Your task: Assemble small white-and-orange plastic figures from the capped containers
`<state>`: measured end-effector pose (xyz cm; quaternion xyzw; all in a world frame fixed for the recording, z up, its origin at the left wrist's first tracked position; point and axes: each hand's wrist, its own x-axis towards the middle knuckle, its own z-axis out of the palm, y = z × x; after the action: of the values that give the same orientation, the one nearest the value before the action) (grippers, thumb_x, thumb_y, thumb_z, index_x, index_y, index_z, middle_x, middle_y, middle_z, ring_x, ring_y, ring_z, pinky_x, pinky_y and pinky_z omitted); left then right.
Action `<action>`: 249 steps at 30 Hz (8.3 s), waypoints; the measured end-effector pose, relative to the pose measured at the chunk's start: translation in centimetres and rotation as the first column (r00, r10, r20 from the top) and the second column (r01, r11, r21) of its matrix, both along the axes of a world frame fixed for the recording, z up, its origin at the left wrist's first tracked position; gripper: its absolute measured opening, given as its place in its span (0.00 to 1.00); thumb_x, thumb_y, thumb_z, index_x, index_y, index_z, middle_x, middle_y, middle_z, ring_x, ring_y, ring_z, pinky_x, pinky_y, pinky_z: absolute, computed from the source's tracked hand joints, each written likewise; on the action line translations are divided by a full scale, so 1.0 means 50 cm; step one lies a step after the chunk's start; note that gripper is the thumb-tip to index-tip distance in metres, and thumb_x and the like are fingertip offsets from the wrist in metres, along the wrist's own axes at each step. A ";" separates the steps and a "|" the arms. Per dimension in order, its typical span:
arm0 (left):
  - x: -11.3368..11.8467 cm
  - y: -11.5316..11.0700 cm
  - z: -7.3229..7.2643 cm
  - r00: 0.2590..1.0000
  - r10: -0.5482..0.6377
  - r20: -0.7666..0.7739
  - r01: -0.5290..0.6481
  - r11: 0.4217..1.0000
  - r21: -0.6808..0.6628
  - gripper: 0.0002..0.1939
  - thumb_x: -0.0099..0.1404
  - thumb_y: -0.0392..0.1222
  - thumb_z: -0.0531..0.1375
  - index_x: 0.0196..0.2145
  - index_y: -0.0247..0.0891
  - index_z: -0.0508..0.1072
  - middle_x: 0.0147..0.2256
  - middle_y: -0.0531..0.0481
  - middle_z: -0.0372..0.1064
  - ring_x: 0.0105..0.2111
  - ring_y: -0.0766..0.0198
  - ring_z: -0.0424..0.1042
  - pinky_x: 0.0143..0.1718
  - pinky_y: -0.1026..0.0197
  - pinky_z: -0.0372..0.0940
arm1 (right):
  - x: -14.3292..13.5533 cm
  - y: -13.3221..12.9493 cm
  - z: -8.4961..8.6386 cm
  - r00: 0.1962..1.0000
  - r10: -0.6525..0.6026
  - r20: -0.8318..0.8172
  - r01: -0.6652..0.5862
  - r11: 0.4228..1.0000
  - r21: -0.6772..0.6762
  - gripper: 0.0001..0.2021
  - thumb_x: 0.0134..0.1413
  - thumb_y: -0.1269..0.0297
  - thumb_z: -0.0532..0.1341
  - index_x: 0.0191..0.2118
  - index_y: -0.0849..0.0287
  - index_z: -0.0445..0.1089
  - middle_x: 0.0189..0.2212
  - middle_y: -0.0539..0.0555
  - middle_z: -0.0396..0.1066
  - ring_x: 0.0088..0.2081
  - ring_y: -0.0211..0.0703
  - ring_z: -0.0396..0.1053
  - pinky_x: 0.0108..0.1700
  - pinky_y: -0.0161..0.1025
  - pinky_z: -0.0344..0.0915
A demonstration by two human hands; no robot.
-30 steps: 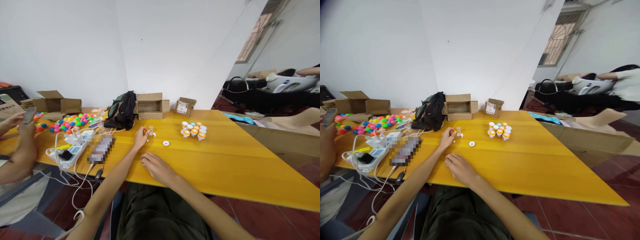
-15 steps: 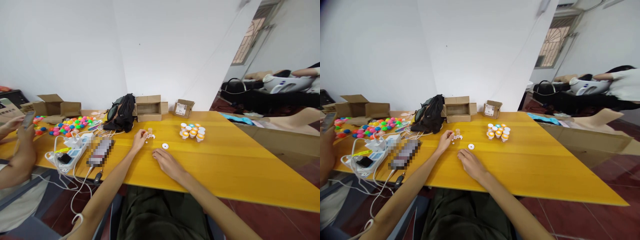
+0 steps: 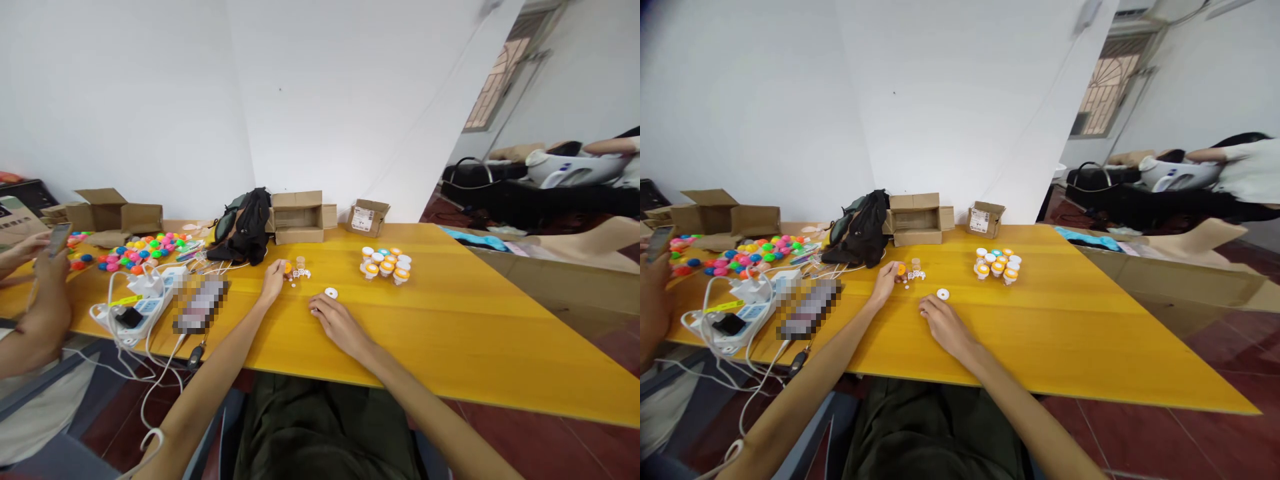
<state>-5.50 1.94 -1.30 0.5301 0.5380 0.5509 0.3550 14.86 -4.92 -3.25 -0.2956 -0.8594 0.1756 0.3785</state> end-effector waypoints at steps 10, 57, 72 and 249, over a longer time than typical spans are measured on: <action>-0.027 -0.024 0.006 0.993 0.004 -0.114 0.003 0.998 0.067 0.08 0.61 0.44 0.62 0.36 0.39 0.78 0.36 0.48 0.78 0.38 0.59 0.76 0.43 0.58 0.69 | 0.021 0.015 0.012 0.935 -0.137 -0.326 0.000 0.922 -0.387 0.06 0.55 0.62 0.60 0.34 0.54 0.75 0.38 0.54 0.78 0.42 0.48 0.76 0.46 0.45 0.72; -0.048 -0.023 -0.010 0.907 0.026 -0.420 0.060 0.980 0.190 0.10 0.66 0.40 0.56 0.40 0.43 0.77 0.41 0.47 0.78 0.44 0.56 0.75 0.51 0.56 0.68 | 0.026 0.154 0.040 0.969 -0.245 -0.038 0.233 0.952 -0.198 0.07 0.57 0.68 0.60 0.35 0.55 0.77 0.35 0.53 0.79 0.37 0.46 0.76 0.42 0.42 0.71; -0.047 -0.033 -0.030 0.582 0.065 -0.810 0.236 0.941 0.245 0.19 0.61 0.23 0.52 0.41 0.42 0.75 0.42 0.47 0.71 0.45 0.56 0.71 0.52 0.54 0.66 | -0.100 0.191 0.099 0.891 -0.167 0.423 0.240 0.963 -0.124 0.12 0.58 0.71 0.63 0.45 0.51 0.78 0.46 0.55 0.76 0.49 0.48 0.73 0.47 0.37 0.66; -0.012 -0.068 0.020 0.619 -0.262 -0.741 0.484 0.869 0.097 0.04 0.63 0.35 0.58 0.32 0.40 0.72 0.36 0.49 0.71 0.40 0.59 0.72 0.45 0.57 0.68 | 0.006 0.162 0.049 0.998 -0.057 -0.029 0.037 0.880 -0.473 0.04 0.45 0.69 0.67 0.31 0.58 0.77 0.30 0.51 0.78 0.34 0.43 0.74 0.40 0.39 0.70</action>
<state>-6.09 -1.48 -0.30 0.8462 0.4221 0.2899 0.1479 15.16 3.16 -0.79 -0.3959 -0.7752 0.3764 0.3172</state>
